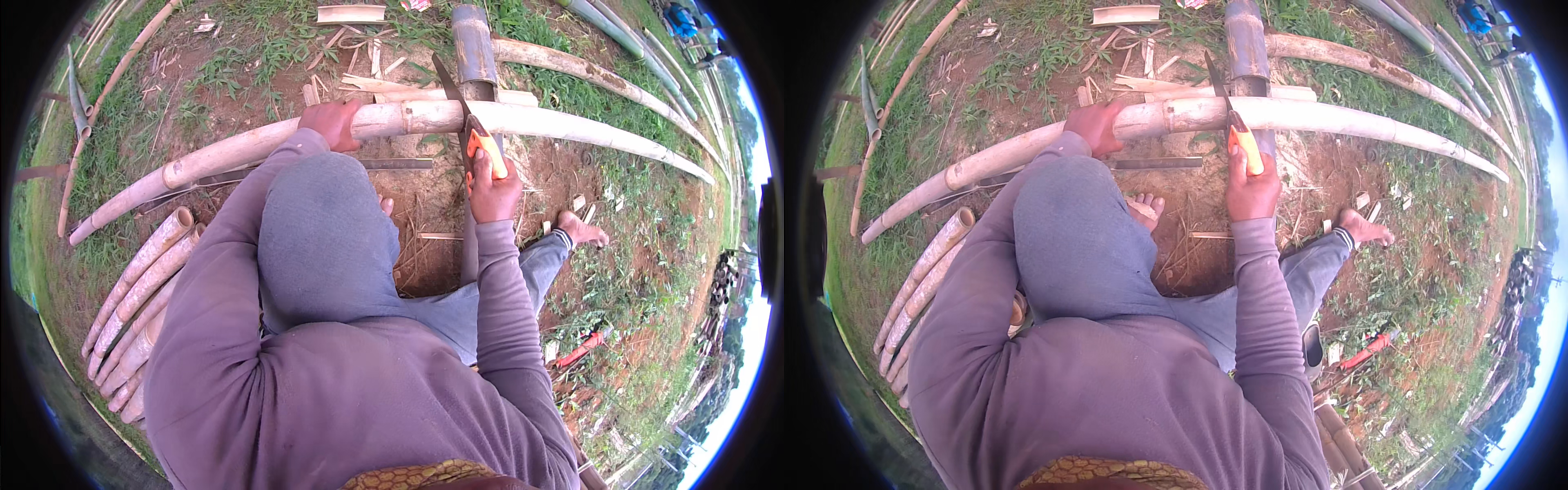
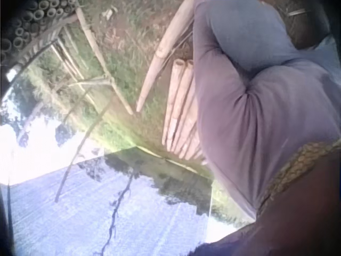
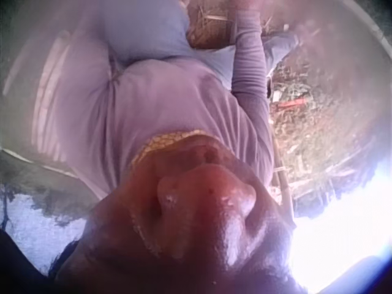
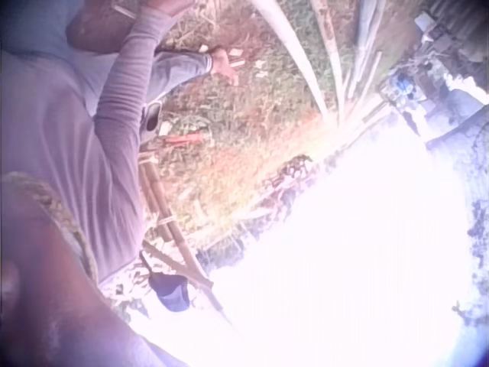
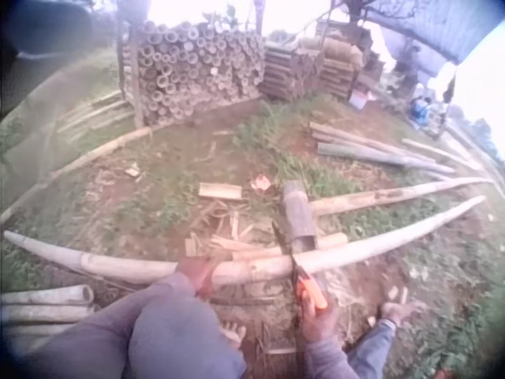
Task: The person sits on the ground and uses a hand saw to cut long bamboo poles into shorter segments. They repeatedly position the bamboo on a wooden support, saw through it, and stack the cut pieces nearby.
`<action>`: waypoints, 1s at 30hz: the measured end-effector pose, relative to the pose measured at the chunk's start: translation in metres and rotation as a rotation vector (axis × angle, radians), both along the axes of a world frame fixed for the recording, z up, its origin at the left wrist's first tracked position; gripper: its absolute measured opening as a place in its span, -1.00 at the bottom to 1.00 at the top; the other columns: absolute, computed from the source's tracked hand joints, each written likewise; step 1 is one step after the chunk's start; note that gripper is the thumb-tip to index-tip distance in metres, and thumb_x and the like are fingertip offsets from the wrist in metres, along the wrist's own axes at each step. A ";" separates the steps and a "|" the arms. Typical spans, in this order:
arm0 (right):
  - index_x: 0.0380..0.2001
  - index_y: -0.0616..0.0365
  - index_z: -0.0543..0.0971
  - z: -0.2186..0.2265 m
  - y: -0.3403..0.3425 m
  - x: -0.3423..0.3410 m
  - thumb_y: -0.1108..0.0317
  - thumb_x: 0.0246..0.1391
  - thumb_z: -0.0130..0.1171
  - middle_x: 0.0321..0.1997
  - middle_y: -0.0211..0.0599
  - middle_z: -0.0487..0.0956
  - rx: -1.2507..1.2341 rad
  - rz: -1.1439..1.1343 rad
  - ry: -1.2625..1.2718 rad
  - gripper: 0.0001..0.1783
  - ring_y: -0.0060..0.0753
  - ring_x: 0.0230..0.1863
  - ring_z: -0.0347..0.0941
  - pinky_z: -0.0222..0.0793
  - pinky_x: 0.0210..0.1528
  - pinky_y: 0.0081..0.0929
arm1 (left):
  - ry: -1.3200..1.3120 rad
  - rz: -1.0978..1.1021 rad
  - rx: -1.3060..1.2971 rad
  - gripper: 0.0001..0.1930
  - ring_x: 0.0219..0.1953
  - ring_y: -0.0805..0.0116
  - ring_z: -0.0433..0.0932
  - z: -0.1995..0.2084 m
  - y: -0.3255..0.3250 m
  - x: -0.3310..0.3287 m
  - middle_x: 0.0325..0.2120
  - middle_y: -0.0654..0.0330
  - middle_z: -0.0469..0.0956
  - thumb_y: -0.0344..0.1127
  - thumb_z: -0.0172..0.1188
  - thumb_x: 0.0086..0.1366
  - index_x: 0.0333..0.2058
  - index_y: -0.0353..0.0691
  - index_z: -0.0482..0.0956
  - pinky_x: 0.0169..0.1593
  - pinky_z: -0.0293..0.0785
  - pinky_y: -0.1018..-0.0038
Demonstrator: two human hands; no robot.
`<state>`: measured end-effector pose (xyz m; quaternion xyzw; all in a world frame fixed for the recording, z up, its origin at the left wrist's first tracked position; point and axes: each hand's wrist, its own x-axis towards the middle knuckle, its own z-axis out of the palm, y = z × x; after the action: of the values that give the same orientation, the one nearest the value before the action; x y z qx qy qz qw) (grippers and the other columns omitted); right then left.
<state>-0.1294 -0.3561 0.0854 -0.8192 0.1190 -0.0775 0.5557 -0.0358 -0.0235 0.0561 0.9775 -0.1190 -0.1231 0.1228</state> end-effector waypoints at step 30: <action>-0.28 0.21 0.62 -0.007 0.013 -0.044 0.28 0.25 0.46 -0.49 -0.11 0.64 -0.125 -0.109 -0.175 -0.75 -0.18 -0.53 0.61 0.47 -0.44 -0.26 | 0.351 -0.081 -0.243 -0.10 0.07 0.08 0.70 -0.023 0.018 0.036 0.01 0.04 0.74 -0.03 0.63 -0.16 0.24 -0.12 0.60 0.21 0.54 0.26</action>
<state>-0.1737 -0.3429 0.0785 -0.8346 0.1094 -0.1858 0.5069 0.0000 -0.0054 0.0336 0.9136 -0.1491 -0.2811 0.2533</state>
